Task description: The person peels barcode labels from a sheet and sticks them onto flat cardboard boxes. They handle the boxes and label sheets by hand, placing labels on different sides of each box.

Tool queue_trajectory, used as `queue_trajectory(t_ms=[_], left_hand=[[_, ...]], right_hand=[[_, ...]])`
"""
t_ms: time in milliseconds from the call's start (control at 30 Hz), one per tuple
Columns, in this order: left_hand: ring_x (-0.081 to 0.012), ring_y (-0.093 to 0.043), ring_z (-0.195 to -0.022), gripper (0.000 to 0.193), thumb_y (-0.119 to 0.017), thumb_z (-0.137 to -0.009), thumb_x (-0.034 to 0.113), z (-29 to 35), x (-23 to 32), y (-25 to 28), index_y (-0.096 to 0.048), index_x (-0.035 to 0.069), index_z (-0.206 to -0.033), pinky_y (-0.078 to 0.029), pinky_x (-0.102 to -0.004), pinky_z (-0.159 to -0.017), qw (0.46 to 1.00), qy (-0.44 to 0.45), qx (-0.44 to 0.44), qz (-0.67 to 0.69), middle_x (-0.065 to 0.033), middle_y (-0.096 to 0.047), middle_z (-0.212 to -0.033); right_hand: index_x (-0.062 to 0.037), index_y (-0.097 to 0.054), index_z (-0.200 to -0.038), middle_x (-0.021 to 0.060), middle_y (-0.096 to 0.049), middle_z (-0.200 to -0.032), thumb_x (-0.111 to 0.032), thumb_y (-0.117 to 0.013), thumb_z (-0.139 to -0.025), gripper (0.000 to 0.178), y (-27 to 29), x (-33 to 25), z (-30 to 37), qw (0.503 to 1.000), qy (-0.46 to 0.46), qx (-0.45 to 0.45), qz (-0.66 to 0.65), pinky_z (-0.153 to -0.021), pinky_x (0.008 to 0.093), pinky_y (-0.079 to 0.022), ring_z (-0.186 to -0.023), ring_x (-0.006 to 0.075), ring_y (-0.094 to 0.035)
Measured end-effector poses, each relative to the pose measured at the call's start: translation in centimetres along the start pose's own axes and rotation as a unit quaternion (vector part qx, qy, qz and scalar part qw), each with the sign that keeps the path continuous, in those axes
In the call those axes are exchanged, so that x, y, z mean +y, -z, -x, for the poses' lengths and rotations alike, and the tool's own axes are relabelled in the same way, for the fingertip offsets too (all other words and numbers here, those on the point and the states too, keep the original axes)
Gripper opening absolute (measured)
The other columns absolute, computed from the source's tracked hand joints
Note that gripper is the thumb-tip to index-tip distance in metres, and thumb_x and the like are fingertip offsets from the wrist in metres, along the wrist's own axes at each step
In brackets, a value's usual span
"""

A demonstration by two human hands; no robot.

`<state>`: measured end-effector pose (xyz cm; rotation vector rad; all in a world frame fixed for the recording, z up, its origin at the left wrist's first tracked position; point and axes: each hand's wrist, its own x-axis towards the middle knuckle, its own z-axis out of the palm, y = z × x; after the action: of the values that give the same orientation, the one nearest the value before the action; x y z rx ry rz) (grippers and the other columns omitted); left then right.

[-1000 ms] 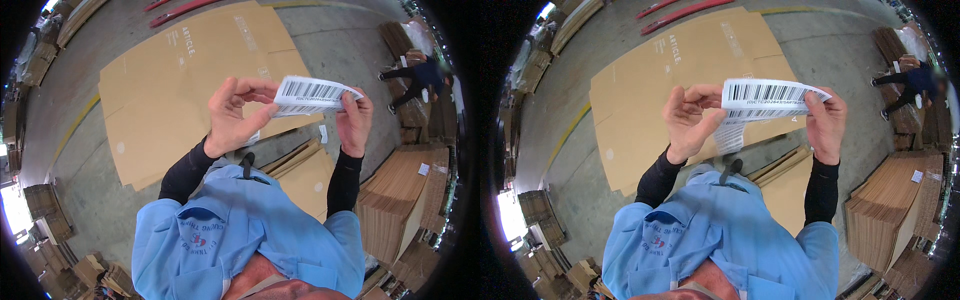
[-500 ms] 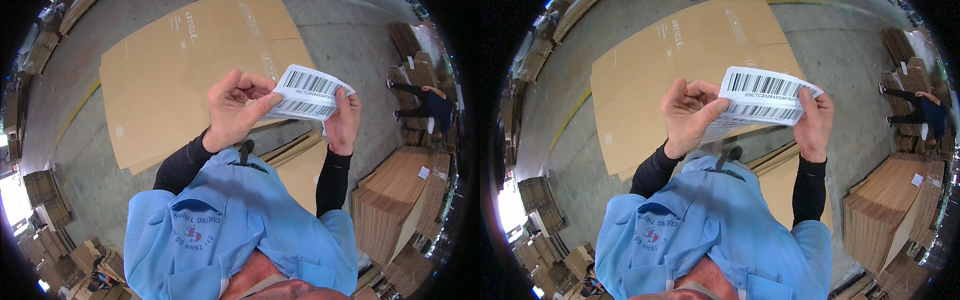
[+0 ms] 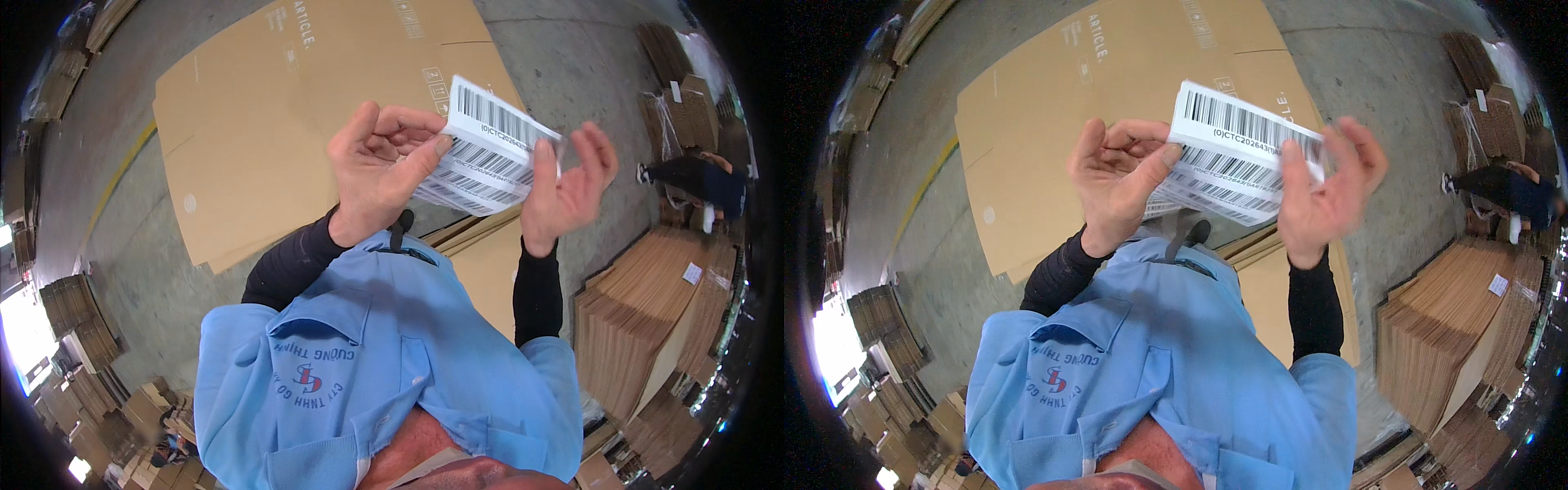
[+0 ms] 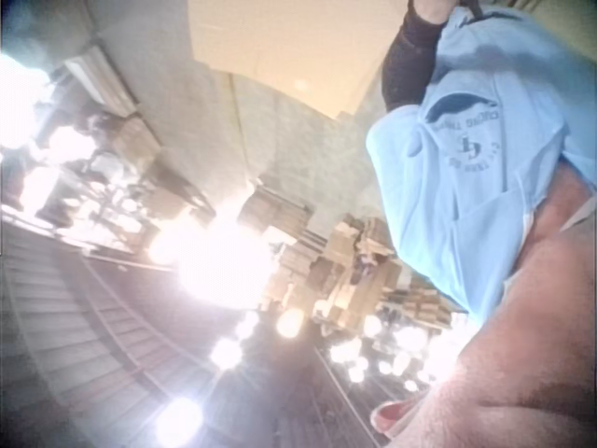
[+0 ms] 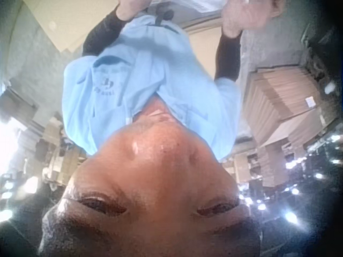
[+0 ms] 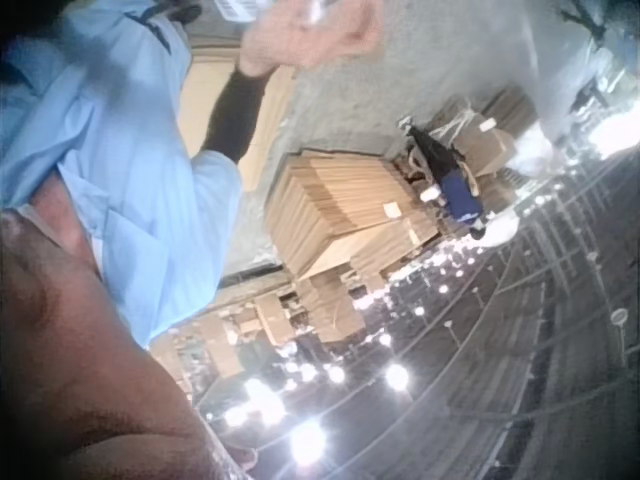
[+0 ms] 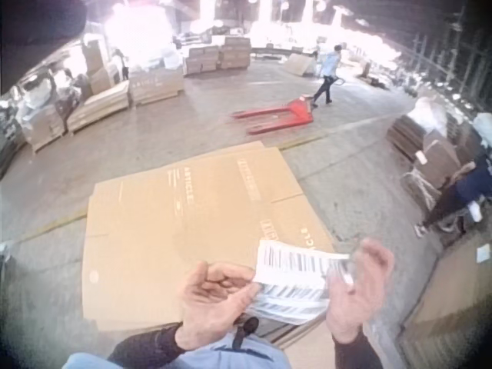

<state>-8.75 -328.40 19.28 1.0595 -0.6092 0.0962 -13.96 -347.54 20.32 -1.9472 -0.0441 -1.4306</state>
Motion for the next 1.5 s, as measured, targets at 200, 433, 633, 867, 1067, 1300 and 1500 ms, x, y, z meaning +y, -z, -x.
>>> queue_trajectory(t_ms=[200,433,633,867,1067,1300,1500], left_hand=[[-0.0164,-0.071,-0.084,0.023,-0.073,-0.08,-0.013,-0.9,0.4,0.5,-0.054,-0.003,-0.09,-0.061,-0.0284,-0.073,0.992,-0.042,0.091,-0.078,-0.0169,-0.073,-0.098],[-0.0157,-0.072,-0.081,0.021,-0.074,-0.077,-0.013,-1.6,0.2,-0.2,-0.062,-0.005,-0.092,-0.062,-0.0289,-0.07,0.975,-0.136,0.036,-0.173,-0.012,-0.075,-0.094],[-0.0224,-0.074,-0.077,0.023,-0.076,-0.076,-0.013,-1.5,0.7,0.8,-0.056,0.0,-0.078,-0.059,-0.0286,-0.062,0.927,-0.218,0.001,-0.304,-0.0132,-0.075,-0.093],[-0.0236,-0.073,-0.076,0.039,-0.077,-0.075,-0.011,-1.8,0.7,1.2,-0.042,0.005,-0.071,-0.058,-0.0295,-0.062,0.916,-0.241,-0.002,-0.321,-0.0102,-0.075,-0.093],[-0.0217,-0.073,-0.076,0.025,-0.078,-0.075,-0.009,-1.4,1.5,1.7,-0.055,0.003,-0.079,-0.058,-0.0289,-0.063,0.921,-0.147,-0.01,-0.362,-0.0098,-0.075,-0.092],[-0.023,-0.073,-0.075,0.029,-0.078,-0.076,-0.009,-1.7,1.0,2.2,-0.052,0.003,-0.076,-0.058,-0.0296,-0.062,0.921,-0.173,-0.031,-0.347,-0.0112,-0.075,-0.092],[-0.0229,-0.073,-0.077,0.031,-0.078,-0.076,-0.009,-1.5,0.9,2.4,-0.049,0.002,-0.075,-0.058,-0.029,-0.062,0.928,-0.161,-0.044,-0.333,-0.0126,-0.074,-0.094]], right_hand=[[-0.0164,-0.074,-0.109,-0.0007,-0.069,-0.118,-0.015,-0.084,-0.074,0.036,1.0,-3.0,-2.7,0.944,0.114,-0.28,0.131,-0.107,0.0441,-0.032,-0.117,0.0216,-0.058],[-0.0164,-0.075,-0.106,-0.0024,-0.071,-0.115,-0.015,-0.084,-0.075,0.033,-1.6,-3.9,-4.8,0.935,0.1,-0.34,0.015,-0.104,0.0425,-0.036,-0.11,0.0191,-0.063],[-0.0142,-0.076,-0.101,-0.0006,-0.073,-0.108,-0.014,-0.084,-0.075,0.028,-2.7,-3.0,-4.7,0.933,0.066,-0.349,-0.053,-0.102,0.0399,-0.04,-0.106,0.0192,-0.066],[-0.0132,-0.075,-0.098,-0.002,-0.073,-0.106,-0.013,-0.083,-0.075,0.024,-3.1,-3.3,-5.2,0.921,0.155,-0.357,0.013,-0.103,0.0436,-0.039,-0.104,0.0176,-0.066],[-0.0115,-0.074,-0.096,-0.0021,-0.072,-0.105,-0.014,-0.081,-0.076,0.021,-4.0,-3.3,-5.3,0.907,0.211,-0.363,0.036,-0.103,0.0465,-0.039,-0.102,0.0171,-0.066],[-0.0101,-0.073,-0.096,-0.0005,-0.072,-0.104,-0.01,-0.079,-0.078,0.019,-4.2,-2.7,-5.8,0.893,0.181,-0.412,-0.011,-0.103,0.047,-0.039,-0.101,0.018,-0.066],[-0.0094,-0.072,-0.096,0.0009,-0.072,-0.1,-0.007,-0.076,-0.079,0.018,-4.2,-2.3,-5.8,0.89,0.174,-0.42,-0.031,-0.103,0.047,-0.039,-0.098,0.0194,-0.067]])
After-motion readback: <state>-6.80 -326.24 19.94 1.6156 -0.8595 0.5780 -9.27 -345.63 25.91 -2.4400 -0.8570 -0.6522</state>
